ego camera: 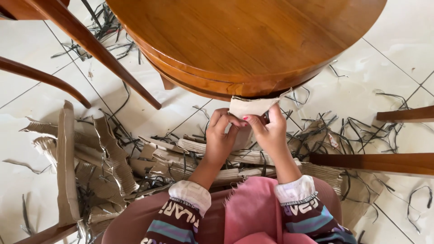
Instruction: The person unwraps the leg of a round wooden table by hand and using a tool to remove cardboard and wire.
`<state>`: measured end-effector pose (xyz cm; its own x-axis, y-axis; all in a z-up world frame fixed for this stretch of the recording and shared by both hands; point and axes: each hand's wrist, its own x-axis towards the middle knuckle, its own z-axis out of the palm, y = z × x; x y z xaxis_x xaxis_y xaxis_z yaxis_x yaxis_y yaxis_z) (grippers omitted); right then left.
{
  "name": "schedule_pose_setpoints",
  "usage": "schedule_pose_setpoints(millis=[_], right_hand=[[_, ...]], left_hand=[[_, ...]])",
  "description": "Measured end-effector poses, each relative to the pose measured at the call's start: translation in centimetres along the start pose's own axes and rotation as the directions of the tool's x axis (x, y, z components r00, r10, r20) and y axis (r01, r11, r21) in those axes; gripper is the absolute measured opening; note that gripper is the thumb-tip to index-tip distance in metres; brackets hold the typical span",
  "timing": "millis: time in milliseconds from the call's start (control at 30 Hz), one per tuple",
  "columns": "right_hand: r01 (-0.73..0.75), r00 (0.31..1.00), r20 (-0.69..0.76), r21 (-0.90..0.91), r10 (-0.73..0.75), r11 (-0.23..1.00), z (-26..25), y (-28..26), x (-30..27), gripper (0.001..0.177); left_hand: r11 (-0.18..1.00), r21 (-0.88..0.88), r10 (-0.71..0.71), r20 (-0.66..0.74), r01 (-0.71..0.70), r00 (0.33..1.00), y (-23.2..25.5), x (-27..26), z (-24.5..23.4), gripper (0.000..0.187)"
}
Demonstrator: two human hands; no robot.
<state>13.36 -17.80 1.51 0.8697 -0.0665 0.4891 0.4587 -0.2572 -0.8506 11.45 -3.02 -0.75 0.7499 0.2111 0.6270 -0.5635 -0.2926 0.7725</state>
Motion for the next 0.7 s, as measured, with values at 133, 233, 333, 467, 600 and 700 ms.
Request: schedule_pose_setpoints(millis=[133,233,333,467,600,700], right_hand=[[0.021,1.000,-0.014,-0.049,-0.022,0.999,0.2,0.4,0.1,0.043],[0.066,0.996,-0.063,-0.026,-0.068,0.997,0.8,2.8,-0.4,0.053],[0.078,0.991,-0.102,-0.074,-0.085,0.994,1.4,6.2,-1.3,0.052],[0.111,0.989,-0.095,-0.050,-0.115,0.993,2.4,2.8,0.5,0.053],[0.108,0.988,-0.102,-0.058,-0.114,0.992,3.2,1.3,1.6,0.061],[0.073,0.991,-0.105,-0.085,-0.081,0.994,3.7,1.7,1.7,0.061]], left_hand=[[0.981,-0.190,-0.051,-0.004,0.049,0.999,-1.6,-0.3,-0.6,0.028],[0.903,-0.207,-0.329,0.230,0.377,0.916,-0.3,-0.5,-1.5,0.078],[0.483,0.485,-0.859,0.423,0.729,0.288,1.5,-1.7,-1.2,0.082],[0.548,0.835,-0.834,0.550,0.052,-0.049,-6.1,-7.8,-0.3,0.116],[0.539,0.825,-0.841,0.520,-0.169,-0.148,-8.2,-11.2,-0.1,0.111],[0.572,0.794,-0.804,0.492,-0.208,-0.333,-3.9,-8.4,0.1,0.107]])
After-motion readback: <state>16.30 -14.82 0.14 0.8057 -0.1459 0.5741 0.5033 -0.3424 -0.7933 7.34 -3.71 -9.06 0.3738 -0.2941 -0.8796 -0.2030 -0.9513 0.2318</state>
